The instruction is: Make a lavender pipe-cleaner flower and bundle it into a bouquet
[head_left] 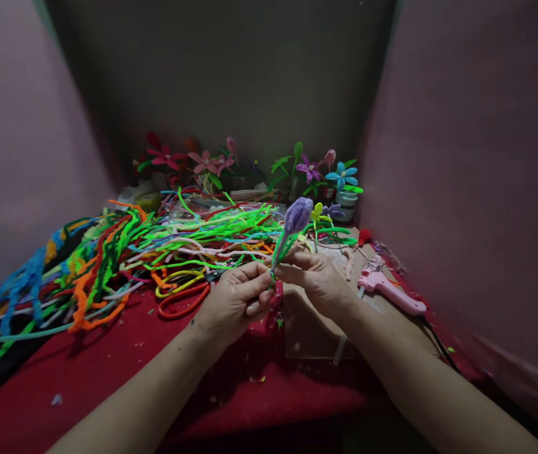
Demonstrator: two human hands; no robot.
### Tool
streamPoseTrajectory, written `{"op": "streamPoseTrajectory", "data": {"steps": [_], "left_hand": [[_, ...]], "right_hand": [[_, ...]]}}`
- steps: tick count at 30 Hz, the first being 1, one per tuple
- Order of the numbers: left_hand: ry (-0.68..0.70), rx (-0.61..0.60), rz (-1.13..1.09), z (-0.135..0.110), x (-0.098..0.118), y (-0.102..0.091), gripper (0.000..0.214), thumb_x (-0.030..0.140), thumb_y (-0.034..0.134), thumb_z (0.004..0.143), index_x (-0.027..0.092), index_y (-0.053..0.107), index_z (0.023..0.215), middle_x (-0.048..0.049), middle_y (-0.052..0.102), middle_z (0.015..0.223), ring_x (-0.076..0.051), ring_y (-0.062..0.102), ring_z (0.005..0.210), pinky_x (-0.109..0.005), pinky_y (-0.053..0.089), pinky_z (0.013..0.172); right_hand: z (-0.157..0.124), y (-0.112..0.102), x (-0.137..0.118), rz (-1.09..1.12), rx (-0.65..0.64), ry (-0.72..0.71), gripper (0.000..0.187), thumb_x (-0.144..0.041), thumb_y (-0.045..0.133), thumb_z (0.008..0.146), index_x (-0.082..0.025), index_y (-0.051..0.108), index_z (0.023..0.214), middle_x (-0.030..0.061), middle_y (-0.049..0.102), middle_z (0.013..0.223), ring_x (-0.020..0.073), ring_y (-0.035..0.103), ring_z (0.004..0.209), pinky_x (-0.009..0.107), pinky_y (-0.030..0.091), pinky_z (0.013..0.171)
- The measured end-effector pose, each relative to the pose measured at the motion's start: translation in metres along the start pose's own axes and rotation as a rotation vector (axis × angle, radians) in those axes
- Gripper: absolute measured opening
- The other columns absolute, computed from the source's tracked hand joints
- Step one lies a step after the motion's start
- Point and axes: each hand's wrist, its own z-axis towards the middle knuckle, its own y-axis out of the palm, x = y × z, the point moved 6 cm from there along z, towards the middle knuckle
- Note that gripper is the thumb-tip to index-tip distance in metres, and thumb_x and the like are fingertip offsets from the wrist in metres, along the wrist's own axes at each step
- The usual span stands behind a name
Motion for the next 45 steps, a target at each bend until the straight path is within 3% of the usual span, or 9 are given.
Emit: {"op": "streamPoseTrajectory", "data": {"steps": [5,9,15,18,23,30,33,39,45], "left_hand": [[-0.113,-0.228,-0.187,0.001,-0.011,0.006,0.016,0.025,0.061,0.079,0.014,0.053,0.072,0.0087,0.037,0.048,0.001,0.011,0.034,-0.011,0.020,0.033],[-0.113,-0.209,-0.078,0.005,-0.011,0.002,0.012,0.027,0.057,0.082,0.015,0.055,0.084,0.0086,0.039,0.051,0.000,0.012,0.034,-0.012,0.018,0.033],[0.389,0.236,0.771,-0.002,0.017,-0.010,0.014,0.030,0.057,0.081,0.016,0.059,0.084,-0.0001,0.059,0.067,-0.009,0.051,0.054,-0.022,0.041,0.055],[0.616,0.294,1.038,-0.010,0.022,-0.002,0.010,0.021,0.054,0.080,0.018,0.062,0.085,-0.0005,0.060,0.071,-0.011,0.054,0.062,-0.023,0.041,0.062],[0.330,0.220,0.705,-0.003,0.014,-0.011,0.018,0.027,0.053,0.083,0.017,0.055,0.068,0.0045,0.047,0.053,-0.006,0.041,0.044,-0.018,0.032,0.044],[-0.140,-0.247,-0.030,0.000,-0.008,0.007,0.019,0.027,0.061,0.078,0.018,0.059,0.094,0.0095,0.038,0.047,-0.001,0.013,0.032,-0.014,0.017,0.033],[-0.019,-0.145,0.175,0.002,-0.003,0.003,0.017,0.031,0.058,0.079,0.016,0.060,0.086,0.0068,0.043,0.049,-0.002,0.023,0.033,-0.016,0.023,0.035],[0.616,0.288,1.028,-0.013,0.024,0.001,0.011,0.022,0.054,0.081,0.018,0.063,0.085,-0.0022,0.062,0.075,-0.013,0.056,0.069,-0.024,0.041,0.066],[0.320,0.226,0.658,-0.006,0.016,-0.009,0.022,0.027,0.053,0.083,0.016,0.052,0.064,0.0055,0.042,0.053,-0.005,0.035,0.044,-0.017,0.028,0.043]], "right_hand": [[-0.001,0.005,0.009,0.147,-0.082,0.080,0.022,-0.030,0.077,0.061,-0.024,0.075,0.082,-0.0008,0.069,0.066,0.0177,0.061,0.075,0.035,0.042,0.081],[-0.001,-0.001,0.018,0.209,0.005,0.116,0.021,-0.025,0.078,0.060,-0.024,0.074,0.080,-0.0011,0.070,0.068,0.0161,0.061,0.071,0.035,0.042,0.081],[0.001,-0.006,0.027,0.173,0.138,0.017,0.017,-0.030,0.072,0.068,-0.023,0.073,0.083,0.0012,0.070,0.087,0.0186,0.061,0.086,0.035,0.042,0.085],[-0.001,-0.007,0.029,0.104,0.206,-0.018,0.016,-0.032,0.072,0.069,-0.024,0.073,0.082,0.0011,0.068,0.092,0.0200,0.058,0.095,0.035,0.041,0.089],[-0.002,-0.003,0.018,0.048,0.111,-0.050,0.016,-0.034,0.071,0.070,-0.025,0.073,0.083,0.0010,0.069,0.091,0.0208,0.058,0.096,0.036,0.042,0.088],[-0.001,0.004,0.006,0.108,-0.110,-0.050,0.018,-0.032,0.078,0.062,-0.025,0.074,0.078,0.0024,0.069,0.095,0.0204,0.060,0.090,0.036,0.045,0.081],[0.000,-0.001,0.007,0.150,0.012,-0.104,0.014,-0.029,0.079,0.061,-0.026,0.074,0.074,0.0009,0.070,0.090,0.0190,0.061,0.086,0.036,0.046,0.080],[-0.001,-0.002,0.016,0.191,0.198,-0.076,0.016,-0.030,0.078,0.060,-0.023,0.074,0.073,0.0009,0.071,0.074,0.0197,0.062,0.085,0.037,0.045,0.085],[0.000,0.003,0.012,0.097,0.080,-0.063,0.016,-0.029,0.075,0.065,-0.025,0.075,0.080,0.0004,0.072,0.078,0.0182,0.063,0.079,0.037,0.045,0.086]]}}
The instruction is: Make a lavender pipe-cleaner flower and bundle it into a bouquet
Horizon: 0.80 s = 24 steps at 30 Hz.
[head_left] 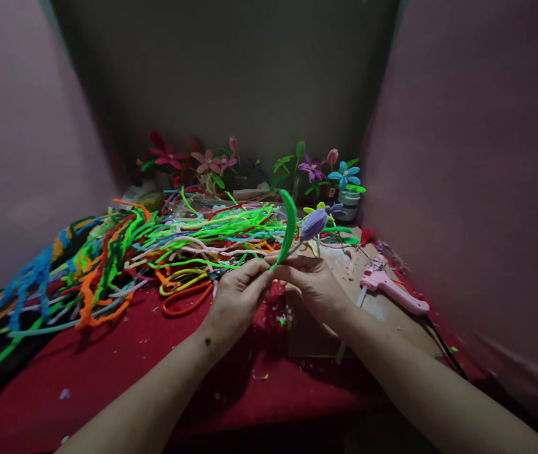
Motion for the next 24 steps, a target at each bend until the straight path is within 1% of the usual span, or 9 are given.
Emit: {"op": "streamPoseTrajectory", "data": {"steps": [3,6,8,10,13,16,19,21,24], "left_hand": [[-0.206,-0.146,-0.390,0.001,-0.005,0.008,0.020,0.029,0.057,0.081,0.016,0.051,0.068,0.0069,0.041,0.050,-0.002,0.026,0.036,-0.015,0.019,0.036],[-0.313,-0.280,-0.644,-0.002,-0.005,0.018,0.008,0.024,0.057,0.082,0.018,0.057,0.086,0.0081,0.042,0.048,0.000,0.019,0.032,-0.013,0.015,0.033],[-0.364,-0.360,-0.733,-0.006,-0.005,0.025,0.008,0.021,0.057,0.081,0.017,0.058,0.087,0.0087,0.040,0.047,0.000,0.014,0.032,-0.012,0.016,0.032],[-0.395,-0.436,-0.772,-0.008,-0.005,0.030,0.007,0.021,0.059,0.079,0.015,0.057,0.078,0.0088,0.038,0.044,0.000,0.012,0.031,-0.013,0.017,0.031],[-0.389,-0.489,-0.752,-0.009,-0.006,0.032,0.015,0.027,0.060,0.078,0.014,0.055,0.071,0.0090,0.036,0.042,0.000,0.013,0.030,-0.013,0.018,0.030],[-0.257,-0.367,-0.507,-0.004,-0.005,0.024,0.020,0.032,0.056,0.081,0.015,0.054,0.071,0.0068,0.040,0.046,-0.003,0.024,0.032,-0.016,0.024,0.035],[0.048,-0.038,-0.005,-0.001,0.005,0.005,0.014,0.027,0.054,0.082,0.016,0.060,0.076,0.0016,0.053,0.059,-0.008,0.045,0.049,-0.020,0.036,0.050],[0.211,0.123,0.241,-0.004,0.014,-0.001,0.009,0.022,0.054,0.081,0.018,0.063,0.082,0.0008,0.056,0.066,-0.010,0.049,0.059,-0.022,0.038,0.059],[0.192,0.142,0.266,-0.005,0.012,-0.001,0.011,0.021,0.052,0.082,0.019,0.062,0.079,0.0034,0.051,0.059,-0.009,0.045,0.054,-0.021,0.036,0.055]], "right_hand": [[0.003,-0.001,-0.002,-0.008,-0.086,-0.022,0.016,-0.024,0.073,0.068,-0.028,0.075,0.083,-0.0014,0.072,0.078,0.0166,0.062,0.079,0.036,0.044,0.086],[0.004,-0.004,-0.005,0.006,-0.169,-0.018,0.018,-0.023,0.072,0.069,-0.029,0.074,0.086,-0.0016,0.072,0.080,0.0159,0.062,0.080,0.034,0.044,0.085],[0.003,-0.003,-0.008,0.007,-0.266,0.013,0.022,-0.024,0.071,0.070,-0.027,0.073,0.092,-0.0001,0.071,0.085,0.0165,0.062,0.083,0.034,0.044,0.086],[0.000,-0.001,-0.010,0.005,-0.341,0.049,0.025,-0.026,0.071,0.070,-0.025,0.073,0.095,0.0020,0.070,0.089,0.0180,0.061,0.088,0.035,0.042,0.088],[-0.002,-0.002,-0.012,0.020,-0.319,0.055,0.020,-0.027,0.071,0.069,-0.024,0.074,0.089,0.0030,0.068,0.095,0.0198,0.059,0.094,0.035,0.041,0.090],[-0.001,-0.002,-0.010,0.040,-0.192,0.013,0.018,-0.027,0.071,0.069,-0.025,0.074,0.086,0.0024,0.068,0.097,0.0206,0.058,0.096,0.035,0.041,0.090],[0.000,-0.003,-0.001,0.037,-0.035,-0.002,0.018,-0.028,0.072,0.067,-0.025,0.074,0.085,0.0016,0.069,0.091,0.0205,0.059,0.095,0.037,0.041,0.091],[0.000,-0.005,0.004,0.053,0.061,-0.011,0.015,-0.029,0.075,0.064,-0.025,0.074,0.079,0.0007,0.070,0.085,0.0198,0.060,0.091,0.038,0.041,0.091],[-0.001,-0.004,0.007,0.084,0.101,0.004,0.013,-0.028,0.076,0.062,-0.025,0.074,0.075,-0.0007,0.070,0.079,0.0178,0.062,0.083,0.038,0.042,0.090]]}}
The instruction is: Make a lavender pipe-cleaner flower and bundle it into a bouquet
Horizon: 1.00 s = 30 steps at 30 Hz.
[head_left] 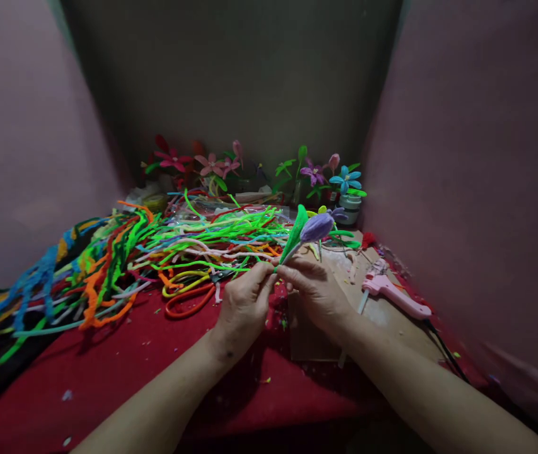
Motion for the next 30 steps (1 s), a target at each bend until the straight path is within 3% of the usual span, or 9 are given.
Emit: {"op": "streamPoseTrajectory", "data": {"steps": [5,9,14,17,19,22,25,27,30], "left_hand": [[-0.321,-0.145,-0.464,0.004,-0.014,0.007,0.016,0.029,0.058,0.079,0.016,0.055,0.070,0.0059,0.046,0.052,-0.005,0.036,0.041,-0.017,0.027,0.039],[-0.437,-0.248,-0.790,0.002,-0.013,0.016,0.018,0.027,0.064,0.076,0.015,0.053,0.069,0.0060,0.048,0.049,-0.001,0.031,0.035,-0.013,0.022,0.036],[-0.547,-0.487,-1.061,-0.007,-0.007,0.030,0.012,0.026,0.062,0.078,0.016,0.056,0.082,0.0087,0.040,0.048,0.001,0.014,0.033,-0.012,0.016,0.032],[-0.519,-0.517,-0.944,-0.006,-0.008,0.029,0.014,0.030,0.058,0.081,0.017,0.057,0.085,0.0085,0.040,0.049,-0.001,0.016,0.033,-0.013,0.018,0.032],[-0.397,-0.395,-0.651,-0.001,-0.011,0.020,0.016,0.031,0.057,0.081,0.016,0.059,0.080,0.0057,0.045,0.051,-0.003,0.030,0.035,-0.016,0.028,0.036],[-0.077,-0.122,-0.133,0.004,-0.004,0.002,0.012,0.028,0.060,0.078,0.017,0.063,0.079,-0.0011,0.060,0.067,-0.011,0.054,0.058,-0.022,0.042,0.056],[0.101,-0.035,0.081,0.001,0.003,-0.002,0.010,0.024,0.056,0.080,0.020,0.065,0.080,-0.0023,0.064,0.074,-0.014,0.057,0.069,-0.024,0.042,0.068],[0.019,-0.070,0.017,0.002,-0.001,0.000,0.017,0.025,0.052,0.083,0.019,0.061,0.069,0.0008,0.057,0.060,-0.010,0.052,0.056,-0.022,0.040,0.058],[-0.258,-0.216,-0.343,0.002,-0.011,0.007,0.024,0.029,0.055,0.082,0.016,0.053,0.062,0.0042,0.047,0.051,-0.005,0.040,0.040,-0.018,0.031,0.041]], "right_hand": [[0.002,0.003,-0.006,-0.106,-0.135,0.033,0.015,-0.026,0.074,0.066,-0.026,0.074,0.082,-0.0016,0.071,0.078,0.0149,0.062,0.078,0.035,0.042,0.087],[0.005,0.002,-0.011,-0.086,-0.200,0.066,0.022,-0.028,0.075,0.065,-0.025,0.074,0.087,-0.0005,0.071,0.081,0.0157,0.062,0.079,0.035,0.042,0.086],[0.001,0.008,-0.011,0.001,-0.272,0.137,0.022,-0.028,0.079,0.059,-0.024,0.075,0.080,0.0000,0.070,0.071,0.0178,0.062,0.076,0.038,0.043,0.087],[0.000,0.005,-0.008,0.016,-0.213,0.105,0.021,-0.025,0.077,0.061,-0.024,0.075,0.081,-0.0003,0.071,0.073,0.0179,0.062,0.075,0.038,0.044,0.085],[0.001,0.001,-0.004,0.019,-0.136,0.077,0.020,-0.024,0.076,0.063,-0.023,0.074,0.083,0.0004,0.071,0.076,0.0183,0.062,0.076,0.038,0.044,0.085],[0.000,-0.003,0.005,0.031,-0.035,0.077,0.017,-0.025,0.075,0.065,-0.023,0.074,0.082,0.0012,0.071,0.080,0.0187,0.063,0.078,0.037,0.044,0.084],[-0.003,-0.004,0.009,0.007,0.027,0.094,0.017,-0.028,0.075,0.064,-0.024,0.074,0.080,0.0003,0.071,0.079,0.0180,0.063,0.079,0.036,0.044,0.084],[-0.004,-0.001,0.007,-0.021,-0.003,0.090,0.018,-0.030,0.075,0.065,-0.024,0.074,0.082,0.0002,0.071,0.081,0.0176,0.063,0.080,0.035,0.043,0.085],[-0.003,0.002,-0.001,-0.030,-0.101,0.069,0.020,-0.030,0.074,0.067,-0.025,0.074,0.086,-0.0001,0.071,0.084,0.0173,0.062,0.082,0.035,0.043,0.085]]}}
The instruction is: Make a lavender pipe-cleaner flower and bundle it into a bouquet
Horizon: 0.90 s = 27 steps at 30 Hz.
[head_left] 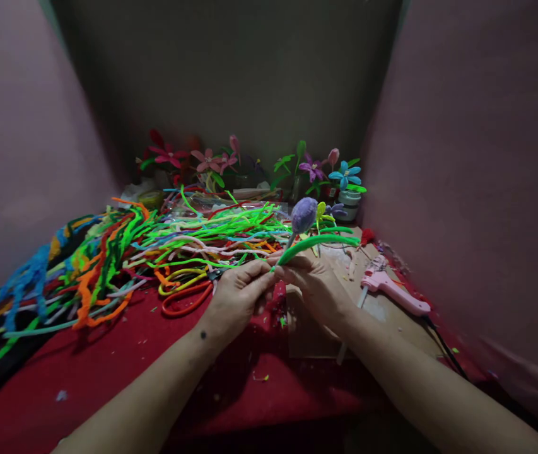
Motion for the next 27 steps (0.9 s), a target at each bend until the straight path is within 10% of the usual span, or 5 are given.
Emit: {"op": "streamPoseTrajectory", "data": {"steps": [7,15,22,27], "left_hand": [[-0.266,-0.413,-0.609,-0.005,-0.004,0.023,0.018,0.033,0.061,0.078,0.016,0.057,0.074,0.0088,0.038,0.042,-0.001,0.017,0.029,-0.014,0.020,0.029],[0.263,0.181,0.337,-0.005,0.013,-0.004,0.008,0.023,0.059,0.077,0.020,0.065,0.081,-0.0001,0.060,0.067,-0.012,0.054,0.061,-0.022,0.040,0.060],[-0.200,-0.200,-0.451,-0.001,-0.007,0.011,0.012,0.028,0.058,0.081,0.017,0.056,0.076,0.0077,0.042,0.048,-0.002,0.025,0.033,-0.015,0.024,0.034],[-0.225,-0.445,-0.566,-0.007,-0.003,0.025,0.014,0.031,0.056,0.081,0.017,0.057,0.085,0.0105,0.031,0.044,-0.002,0.014,0.031,-0.015,0.024,0.030]], "right_hand": [[0.000,0.006,-0.010,0.001,-0.139,0.014,0.019,-0.032,0.075,0.064,-0.027,0.074,0.083,-0.0005,0.069,0.074,0.0178,0.061,0.079,0.034,0.046,0.080],[0.002,-0.004,0.005,0.111,0.112,-0.003,0.016,-0.030,0.079,0.059,-0.020,0.072,0.069,0.0000,0.067,0.068,0.0165,0.059,0.071,0.033,0.046,0.078],[0.001,0.002,-0.010,-0.015,-0.040,-0.067,0.012,-0.026,0.076,0.064,-0.027,0.075,0.076,-0.0010,0.071,0.080,0.0163,0.060,0.079,0.035,0.043,0.085],[0.000,0.006,-0.018,-0.015,-0.123,-0.106,0.009,-0.025,0.076,0.063,-0.030,0.075,0.070,-0.0016,0.069,0.080,0.0154,0.058,0.075,0.032,0.046,0.076]]}}
